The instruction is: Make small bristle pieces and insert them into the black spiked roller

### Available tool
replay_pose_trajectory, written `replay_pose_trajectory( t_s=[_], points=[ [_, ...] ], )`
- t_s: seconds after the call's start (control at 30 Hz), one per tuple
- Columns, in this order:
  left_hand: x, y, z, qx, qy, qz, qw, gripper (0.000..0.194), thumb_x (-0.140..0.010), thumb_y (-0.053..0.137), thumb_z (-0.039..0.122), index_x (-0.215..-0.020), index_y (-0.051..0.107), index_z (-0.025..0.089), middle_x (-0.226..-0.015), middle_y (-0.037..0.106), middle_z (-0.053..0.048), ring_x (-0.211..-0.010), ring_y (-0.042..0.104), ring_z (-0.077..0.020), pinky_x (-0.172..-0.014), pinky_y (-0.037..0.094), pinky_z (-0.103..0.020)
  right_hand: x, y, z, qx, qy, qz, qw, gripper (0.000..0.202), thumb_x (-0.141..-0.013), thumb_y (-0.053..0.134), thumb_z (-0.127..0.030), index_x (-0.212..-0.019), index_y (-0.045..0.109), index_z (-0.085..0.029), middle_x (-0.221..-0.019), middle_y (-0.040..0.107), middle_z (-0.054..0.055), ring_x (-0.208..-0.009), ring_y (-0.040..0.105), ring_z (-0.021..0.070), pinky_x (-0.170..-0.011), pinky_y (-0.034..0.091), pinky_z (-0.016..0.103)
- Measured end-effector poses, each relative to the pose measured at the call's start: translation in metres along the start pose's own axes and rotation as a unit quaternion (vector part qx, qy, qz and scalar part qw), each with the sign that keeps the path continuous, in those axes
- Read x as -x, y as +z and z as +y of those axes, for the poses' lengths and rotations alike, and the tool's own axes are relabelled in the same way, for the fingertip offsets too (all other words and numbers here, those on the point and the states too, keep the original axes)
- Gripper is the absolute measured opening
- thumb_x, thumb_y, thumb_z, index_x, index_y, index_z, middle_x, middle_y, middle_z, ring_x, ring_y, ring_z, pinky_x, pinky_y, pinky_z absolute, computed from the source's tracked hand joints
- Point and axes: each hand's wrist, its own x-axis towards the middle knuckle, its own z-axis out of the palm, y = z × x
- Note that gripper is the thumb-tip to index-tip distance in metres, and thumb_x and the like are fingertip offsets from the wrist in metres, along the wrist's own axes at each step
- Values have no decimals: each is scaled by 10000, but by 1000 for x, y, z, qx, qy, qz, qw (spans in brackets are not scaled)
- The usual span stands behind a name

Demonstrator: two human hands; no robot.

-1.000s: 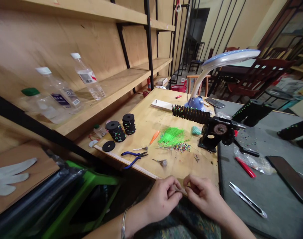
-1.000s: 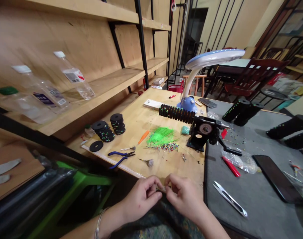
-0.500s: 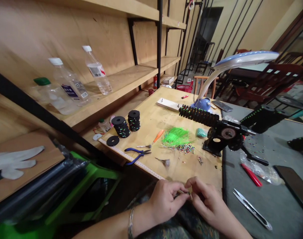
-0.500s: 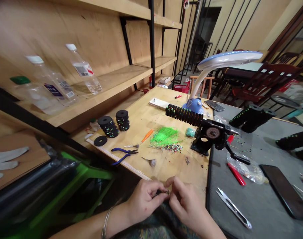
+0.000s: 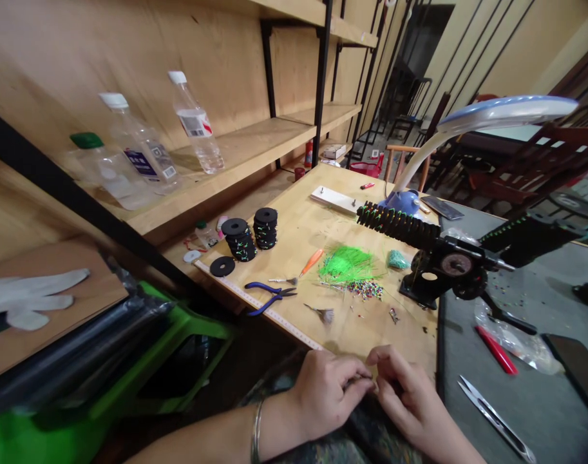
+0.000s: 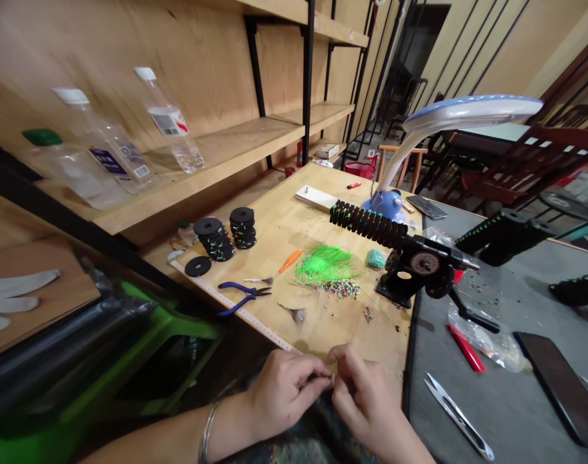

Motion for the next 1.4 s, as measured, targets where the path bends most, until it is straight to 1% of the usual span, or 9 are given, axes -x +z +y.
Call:
replay_pose_trajectory(
  t_s=[0.1,0.23,0.6,0.73,0.83,0.97,1.1,1.27,1.4],
  points=[
    [3,2,-4,-40,44,10,998,116,-856,577,198,-815,682,173,-705,735,-29,-619,682,-168,-581,430,-244,-1,1,2,2,-3,3,1000,142,-879,383,-149,-984,426,-235,-582,373,-92,-497,432,130,-504,309,233],
    [6,4,-7,-92,80,17,992,124,-890,538,215,-840,641,168,-707,722,-33,-620,682,-180,-592,437,-270,-1,1,5,5,-14,11,1000,143,-886,370,-156,-987,431,-237,-582,362,-92,-491,421,132,-497,315,230],
    [9,2,-10,-134,102,16,986,122,-899,514,202,-851,620,163,-694,704,-34,-606,657,-183,-590,398,-296,-2,3,9,6,-14,24,1000,125,-897,376,-169,-993,410,-242,-584,352,-99,-482,398,125,-491,303,229],
    [7,-3,-7,-96,51,9,994,114,-880,531,212,-854,632,165,-673,679,-31,-596,630,-171,-582,382,-283,-4,-1,5,-2,-1,15,1000,136,-930,338,-182,-1026,409,-245,-603,374,-89,-512,410,129,-512,319,232],
    [3,-8,-5,-26,-21,2,999,110,-872,529,217,-854,625,167,-657,631,-17,-580,582,-146,-563,370,-256,-3,-9,-1,-9,21,-17,1000,168,-956,333,-214,-1108,401,-240,-656,459,-66,-559,454,131,-546,357,236],
    [-3,-12,-5,69,-83,-17,994,120,-878,499,217,-820,591,167,-696,587,-15,-622,539,-139,-585,373,-240,-4,-25,-10,-20,50,-65,996,210,-959,363,-222,-1165,405,-241,-775,583,-20,-653,550,135,-559,389,230],
    [-6,-13,-9,172,-143,-56,973,120,-898,472,227,-856,568,167,-728,608,-17,-624,523,-135,-588,377,-238,-5,-35,-13,-21,71,-77,994,225,-957,371,-212,-1174,427,-234,-802,602,-6,-684,571,138,-551,401,221],
    [-9,-8,-9,307,-198,-83,927,68,-856,480,140,-878,540,163,-802,653,-38,-732,572,-143,-682,419,-248,-4,-38,-11,-9,66,-71,995,207,-970,359,-232,-1149,462,-214,-740,564,-22,-656,539,133,-623,429,240],
    [-13,-3,-2,351,-212,-106,906,107,-791,568,140,-898,572,149,-753,611,-10,-689,566,-128,-648,425,-239,-6,-36,-15,18,54,-57,997,204,-965,357,-218,-1122,487,-210,-727,578,-19,-647,551,134,-609,417,236]
  ],
)
